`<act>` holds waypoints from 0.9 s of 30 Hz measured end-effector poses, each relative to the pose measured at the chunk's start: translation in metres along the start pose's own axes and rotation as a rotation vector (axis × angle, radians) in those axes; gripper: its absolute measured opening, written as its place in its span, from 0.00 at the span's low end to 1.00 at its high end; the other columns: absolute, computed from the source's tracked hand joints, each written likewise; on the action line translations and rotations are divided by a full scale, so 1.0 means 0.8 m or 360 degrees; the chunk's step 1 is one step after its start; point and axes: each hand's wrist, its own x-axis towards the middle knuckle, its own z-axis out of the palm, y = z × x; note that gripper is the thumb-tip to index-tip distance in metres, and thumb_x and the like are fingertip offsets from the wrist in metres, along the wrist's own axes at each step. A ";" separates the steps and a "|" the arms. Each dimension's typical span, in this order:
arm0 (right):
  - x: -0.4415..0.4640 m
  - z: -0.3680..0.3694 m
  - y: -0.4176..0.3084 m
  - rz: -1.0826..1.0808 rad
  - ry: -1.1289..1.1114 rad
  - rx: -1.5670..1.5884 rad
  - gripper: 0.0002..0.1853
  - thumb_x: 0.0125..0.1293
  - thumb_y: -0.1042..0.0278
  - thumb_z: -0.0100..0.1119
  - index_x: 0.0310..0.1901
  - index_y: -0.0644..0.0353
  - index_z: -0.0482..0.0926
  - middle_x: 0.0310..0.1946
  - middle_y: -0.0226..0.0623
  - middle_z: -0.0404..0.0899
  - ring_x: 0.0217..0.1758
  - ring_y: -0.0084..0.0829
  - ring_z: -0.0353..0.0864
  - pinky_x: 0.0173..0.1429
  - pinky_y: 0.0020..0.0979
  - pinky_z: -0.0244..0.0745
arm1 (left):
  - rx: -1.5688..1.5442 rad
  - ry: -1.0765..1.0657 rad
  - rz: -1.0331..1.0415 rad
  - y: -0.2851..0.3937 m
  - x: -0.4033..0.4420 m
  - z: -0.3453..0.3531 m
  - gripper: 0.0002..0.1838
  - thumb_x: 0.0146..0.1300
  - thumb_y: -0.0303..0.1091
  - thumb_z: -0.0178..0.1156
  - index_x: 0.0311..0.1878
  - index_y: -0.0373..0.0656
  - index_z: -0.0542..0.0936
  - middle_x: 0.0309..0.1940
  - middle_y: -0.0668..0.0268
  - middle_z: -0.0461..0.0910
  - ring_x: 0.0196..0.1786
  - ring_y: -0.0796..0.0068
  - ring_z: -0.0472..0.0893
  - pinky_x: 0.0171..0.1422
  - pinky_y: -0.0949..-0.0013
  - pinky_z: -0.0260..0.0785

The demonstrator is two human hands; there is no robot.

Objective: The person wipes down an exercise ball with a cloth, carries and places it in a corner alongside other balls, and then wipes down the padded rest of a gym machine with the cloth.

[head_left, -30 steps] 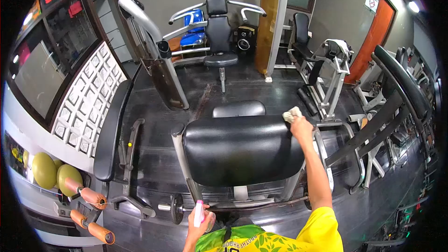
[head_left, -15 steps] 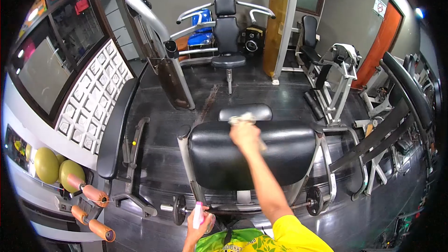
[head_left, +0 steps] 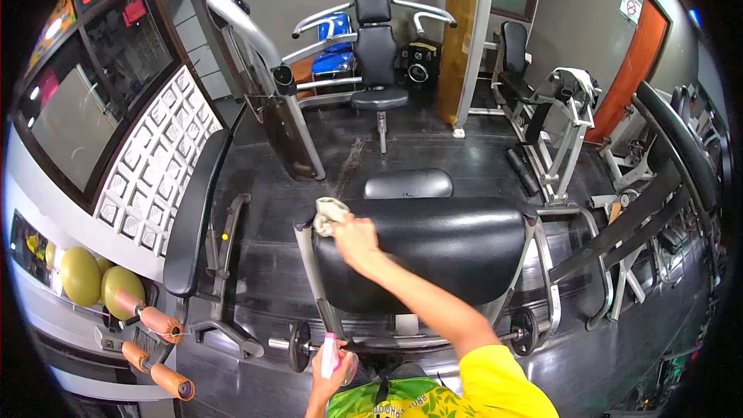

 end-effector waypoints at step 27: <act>-0.191 -0.098 0.159 0.1569 0.0435 -0.0083 0.22 0.63 0.63 0.55 0.60 0.53 0.72 0.46 0.53 0.77 0.43 0.51 0.80 0.46 0.46 0.75 | -0.0025 0.0001 0.0001 -0.020 -0.002 -0.013 0.14 0.55 0.26 0.64 0.46 0.39 0.77 0.24 0.70 0.79 0.30 0.84 0.77 0.37 0.76 0.69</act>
